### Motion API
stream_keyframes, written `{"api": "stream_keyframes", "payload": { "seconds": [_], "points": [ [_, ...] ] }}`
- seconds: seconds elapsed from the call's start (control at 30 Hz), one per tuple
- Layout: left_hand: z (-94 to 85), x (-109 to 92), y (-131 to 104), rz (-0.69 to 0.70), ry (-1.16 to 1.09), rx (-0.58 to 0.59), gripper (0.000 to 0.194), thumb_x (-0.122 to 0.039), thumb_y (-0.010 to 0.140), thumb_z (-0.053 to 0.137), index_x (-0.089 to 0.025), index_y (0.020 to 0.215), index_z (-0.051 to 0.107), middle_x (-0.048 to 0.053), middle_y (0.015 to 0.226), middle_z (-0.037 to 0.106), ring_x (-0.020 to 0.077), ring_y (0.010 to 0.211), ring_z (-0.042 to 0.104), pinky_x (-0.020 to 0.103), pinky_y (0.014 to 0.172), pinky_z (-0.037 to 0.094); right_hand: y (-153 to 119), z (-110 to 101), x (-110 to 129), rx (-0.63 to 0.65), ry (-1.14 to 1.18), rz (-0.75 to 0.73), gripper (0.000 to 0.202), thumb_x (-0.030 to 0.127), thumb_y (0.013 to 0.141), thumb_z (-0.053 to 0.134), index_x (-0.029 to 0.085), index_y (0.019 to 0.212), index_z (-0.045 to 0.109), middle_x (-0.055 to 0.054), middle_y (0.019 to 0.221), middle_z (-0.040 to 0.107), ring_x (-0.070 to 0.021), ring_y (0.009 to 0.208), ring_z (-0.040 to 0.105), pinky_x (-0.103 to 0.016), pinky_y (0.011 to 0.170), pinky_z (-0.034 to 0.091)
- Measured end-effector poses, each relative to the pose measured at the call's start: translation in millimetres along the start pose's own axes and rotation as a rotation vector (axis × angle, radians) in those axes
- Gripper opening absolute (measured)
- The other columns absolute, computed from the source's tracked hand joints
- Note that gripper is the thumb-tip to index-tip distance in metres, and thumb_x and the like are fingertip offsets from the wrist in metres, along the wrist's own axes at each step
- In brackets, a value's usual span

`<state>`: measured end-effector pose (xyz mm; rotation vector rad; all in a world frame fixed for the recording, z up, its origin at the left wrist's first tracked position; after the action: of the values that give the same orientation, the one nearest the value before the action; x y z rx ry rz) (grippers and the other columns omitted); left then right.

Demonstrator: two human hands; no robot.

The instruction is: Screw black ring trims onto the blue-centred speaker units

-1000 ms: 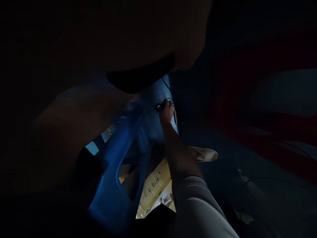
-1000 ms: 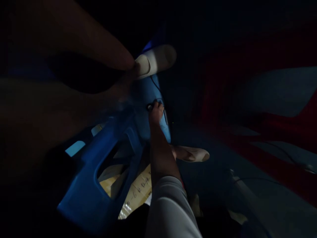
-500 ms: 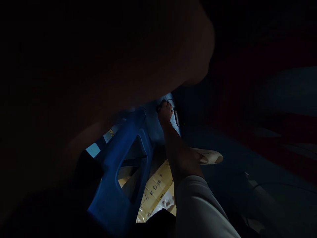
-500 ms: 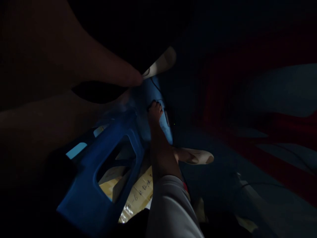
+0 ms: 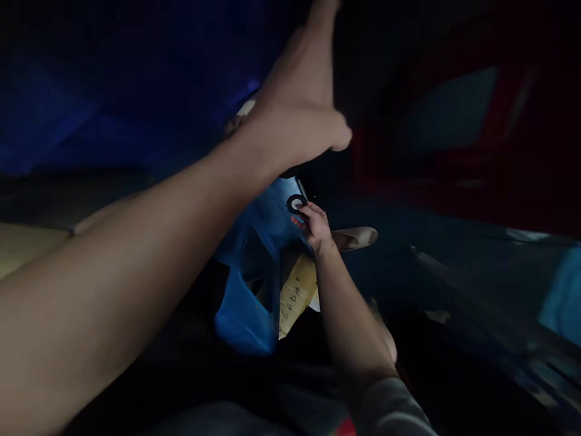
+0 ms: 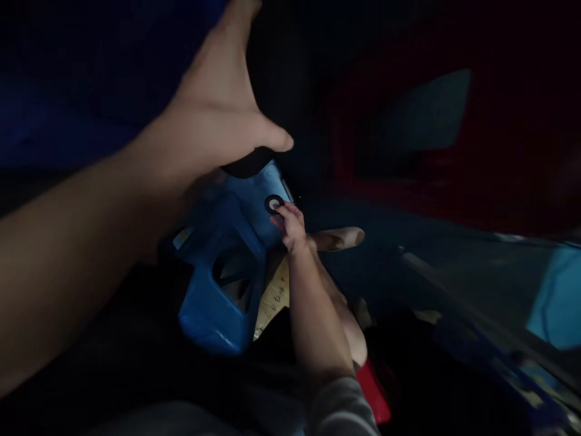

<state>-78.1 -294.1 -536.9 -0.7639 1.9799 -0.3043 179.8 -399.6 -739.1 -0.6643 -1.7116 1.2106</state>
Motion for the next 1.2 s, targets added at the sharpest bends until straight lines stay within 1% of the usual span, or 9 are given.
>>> {"api": "stream_keyframes", "payload": {
  "seconds": [0.07,0.13,0.27,0.37,0.5,0.73,0.9,1.0,1.2],
  "points": [
    [-8.6,-23.1,-7.7,0.109,-0.031,-0.007,0.125,-0.011,0.066,0.099,-0.009,0.17,0.029,0.011,0.175,0.041,0.0308,0.166,0.037,0.047,0.137,0.031,-64.1,-18.4,39.3,-0.011,0.173,-0.118,0.027,0.034,0.105,0.072,0.012,0.12,0.068,-0.008,0.116,0.07,-0.0178,0.101,0.07,-0.034,0.087,0.065],
    [-17.1,-27.3,-17.5,0.146,-0.077,-0.035,0.125,-0.008,0.059,0.101,-0.007,0.166,0.037,0.013,0.17,0.051,0.0304,0.163,0.043,0.044,0.138,0.032,-131.7,-33.7,79.7,-0.025,0.308,-0.263,0.028,0.03,0.094,0.081,0.015,0.114,0.068,-0.005,0.11,0.072,-0.0157,0.096,0.07,-0.03,0.085,0.063],
    [-33.9,-15.6,-41.9,0.145,-0.195,-0.068,0.114,-0.021,0.06,0.103,-0.021,0.161,0.05,0.01,0.157,0.064,0.0364,0.147,0.061,0.055,0.128,0.047,-247.9,-51.2,138.7,-0.101,0.439,-0.511,0.045,0.034,0.074,0.096,0.022,0.106,0.068,-0.001,0.097,0.074,-0.0131,0.085,0.07,-0.023,0.075,0.061],
    [-48.9,-12.9,-74.0,0.146,-0.313,-0.037,0.111,-0.021,0.051,0.105,-0.019,0.152,0.058,0.014,0.146,0.07,0.0424,0.141,0.064,0.063,0.125,0.048,-304.1,-48.5,164.5,-0.117,0.448,-0.64,0.046,0.033,0.072,0.099,0.021,0.104,0.069,-0.002,0.094,0.074,-0.0149,0.082,0.07,-0.026,0.073,0.063],
    [-66.7,-32.8,-141.5,0.338,-0.479,0.111,0.108,-0.028,0.055,0.104,-0.02,0.152,0.056,0.016,0.15,0.068,0.0417,0.144,0.063,0.064,0.128,0.045,-357.7,-39.6,187.4,-0.112,0.428,-0.801,0.042,0.028,0.074,0.099,0.021,0.106,0.072,-0.002,0.094,0.075,-0.0134,0.084,0.072,-0.024,0.075,0.063],
    [-94.3,-53.2,-235.0,0.615,-0.471,0.105,0.107,-0.032,0.067,0.101,-0.026,0.159,0.046,0.017,0.16,0.06,0.0406,0.151,0.059,0.06,0.127,0.049,-440.4,-33.0,212.5,-0.052,0.393,-0.944,0.039,0.025,0.078,0.097,0.02,0.107,0.073,-0.003,0.094,0.077,-0.0146,0.078,0.073,-0.026,0.069,0.065],
    [-112.4,-84.4,-275.9,0.819,-0.406,0.075,0.1,-0.023,0.074,0.096,-0.029,0.16,0.045,0.013,0.154,0.064,0.0352,0.145,0.065,0.052,0.122,0.056,-487.6,-19.1,231.0,0.053,0.24,-0.963,0.044,0.024,0.077,0.097,0.021,0.112,0.069,-0.002,0.091,0.077,-0.0139,0.08,0.074,-0.023,0.069,0.063],
    [-123.0,-99.0,-293.3,0.922,-0.383,0.039,0.099,-0.022,0.076,0.095,-0.03,0.161,0.044,0.012,0.158,0.061,0.0346,0.148,0.062,0.049,0.124,0.055,-508.8,-7.5,238.1,0.096,0.119,-0.968,0.041,0.023,0.081,0.092,0.021,0.112,0.066,0.0,0.088,0.076,-0.0123,0.073,0.07,-0.022,0.06,0.057],
    [-131.1,-108.7,-307.9,0.955,-0.368,0.017,0.101,-0.019,0.078,0.094,-0.033,0.163,0.042,0.011,0.161,0.058,0.0345,0.15,0.06,0.051,0.126,0.053,-542.2,-2.4,246.1,0.047,-0.024,-1.073,0.035,0.017,0.083,0.083,0.022,0.113,0.065,0.001,0.086,0.074,-0.0115,0.072,0.066,-0.022,0.061,0.054]
  ]
}}
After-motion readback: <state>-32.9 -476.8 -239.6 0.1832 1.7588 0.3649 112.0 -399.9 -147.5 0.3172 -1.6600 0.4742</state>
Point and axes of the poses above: each hand's wrist, its own y-axis towards the middle knuckle, its own z-axis out of the palm, x = y × z, the point moved 9 cm from there along y, towards the middle knuckle
